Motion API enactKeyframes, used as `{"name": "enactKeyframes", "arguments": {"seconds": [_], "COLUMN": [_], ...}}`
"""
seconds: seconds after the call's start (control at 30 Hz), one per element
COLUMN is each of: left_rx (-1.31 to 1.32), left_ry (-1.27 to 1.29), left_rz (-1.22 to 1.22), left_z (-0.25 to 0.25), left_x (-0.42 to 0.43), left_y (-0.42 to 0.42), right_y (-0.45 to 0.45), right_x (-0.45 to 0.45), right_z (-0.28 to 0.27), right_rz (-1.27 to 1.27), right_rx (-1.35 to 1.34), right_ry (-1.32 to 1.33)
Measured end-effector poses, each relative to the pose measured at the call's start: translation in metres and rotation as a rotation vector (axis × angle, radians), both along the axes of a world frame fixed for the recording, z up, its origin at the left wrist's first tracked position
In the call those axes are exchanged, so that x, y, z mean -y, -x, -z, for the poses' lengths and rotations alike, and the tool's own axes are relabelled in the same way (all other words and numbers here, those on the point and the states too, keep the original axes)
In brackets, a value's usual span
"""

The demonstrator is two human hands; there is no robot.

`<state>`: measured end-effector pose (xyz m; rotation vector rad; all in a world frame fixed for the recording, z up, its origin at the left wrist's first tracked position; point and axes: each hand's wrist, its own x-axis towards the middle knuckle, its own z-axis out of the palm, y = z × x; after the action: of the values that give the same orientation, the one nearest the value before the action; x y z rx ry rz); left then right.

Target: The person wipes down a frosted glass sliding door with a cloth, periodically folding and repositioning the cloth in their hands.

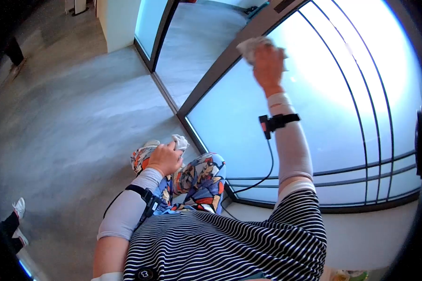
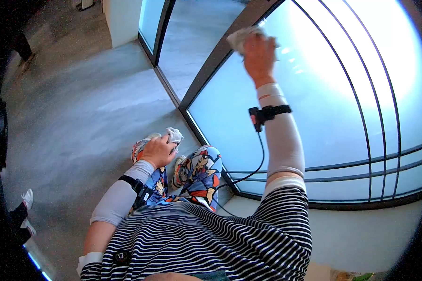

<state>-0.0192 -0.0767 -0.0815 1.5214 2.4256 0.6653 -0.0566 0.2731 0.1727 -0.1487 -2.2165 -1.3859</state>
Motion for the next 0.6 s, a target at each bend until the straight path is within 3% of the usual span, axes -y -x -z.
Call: {"name": "enactKeyframes", "arguments": {"seconds": [0.03, 0.2, 0.3, 0.53, 0.6], "left_rx": [0.017, 0.044, 0.009, 0.003, -0.006], "left_ry": [0.005, -0.001, -0.004, 0.014, -0.01], "left_rz": [0.0, -0.005, -0.014, -0.006, -0.002], "left_z": [-0.002, 0.0, -0.009, -0.005, -0.004], "left_x": [0.001, -0.001, 0.001, -0.005, -0.006], "left_y": [0.0, -0.001, 0.0, 0.0, -0.002], "right_y": [0.004, -0.016, -0.056, -0.17, -0.207], "right_x": [0.011, -0.002, 0.009, 0.012, 0.011], "right_z": [0.022, 0.15, 0.172, 0.116, 0.083], "right_rz": [0.108, 0.041, 0.041, -0.024, -0.032], "right_rx": [0.154, 0.358, 0.505, 0.539, 0.45], "right_ry": [0.124, 0.262, 0.338, 0.459, 0.347]}}
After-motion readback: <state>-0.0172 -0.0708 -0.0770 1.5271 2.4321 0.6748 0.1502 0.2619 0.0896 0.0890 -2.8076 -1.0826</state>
